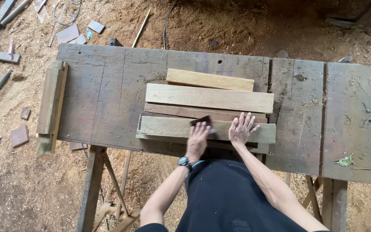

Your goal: The person sands wooden planks on a workbench by hand with sandpaper, moving the paper across the surface of different boards one at a time.

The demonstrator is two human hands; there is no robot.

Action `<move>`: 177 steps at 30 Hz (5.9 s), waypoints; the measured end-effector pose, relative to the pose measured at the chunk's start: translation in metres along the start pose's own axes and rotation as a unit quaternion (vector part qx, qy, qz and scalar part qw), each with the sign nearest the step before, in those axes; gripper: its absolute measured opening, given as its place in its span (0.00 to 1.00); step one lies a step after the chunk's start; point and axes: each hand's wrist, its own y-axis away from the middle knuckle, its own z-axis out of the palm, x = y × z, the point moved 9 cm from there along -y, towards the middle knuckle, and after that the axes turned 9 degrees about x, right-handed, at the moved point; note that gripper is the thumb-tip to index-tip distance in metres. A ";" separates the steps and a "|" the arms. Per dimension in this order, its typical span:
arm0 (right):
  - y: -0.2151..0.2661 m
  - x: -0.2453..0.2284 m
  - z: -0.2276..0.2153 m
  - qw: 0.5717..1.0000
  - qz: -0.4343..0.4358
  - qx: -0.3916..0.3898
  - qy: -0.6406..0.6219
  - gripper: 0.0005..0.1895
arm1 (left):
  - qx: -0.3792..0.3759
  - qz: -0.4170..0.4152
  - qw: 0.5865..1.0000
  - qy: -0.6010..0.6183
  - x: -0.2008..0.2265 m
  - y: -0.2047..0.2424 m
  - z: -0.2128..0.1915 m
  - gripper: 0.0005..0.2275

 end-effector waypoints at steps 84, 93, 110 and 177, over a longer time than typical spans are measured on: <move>0.053 -0.124 0.000 0.913 -0.395 -0.089 -0.056 0.30 | 0.029 -0.032 0.999 -0.006 -0.070 -0.017 -0.035 0.18; 0.058 -0.132 -0.009 0.888 -0.434 -0.117 -0.096 0.43 | 0.042 -0.126 0.985 -0.111 -0.162 -0.004 -0.092 0.17; 0.055 -0.134 -0.010 0.893 -0.429 -0.115 -0.071 0.51 | -0.063 -0.179 0.981 -0.048 -0.207 -0.021 -0.074 0.13; 0.056 -0.137 -0.018 0.889 -0.442 -0.081 -0.084 0.50 | -0.046 -0.097 0.992 -0.067 -0.150 -0.002 -0.046 0.25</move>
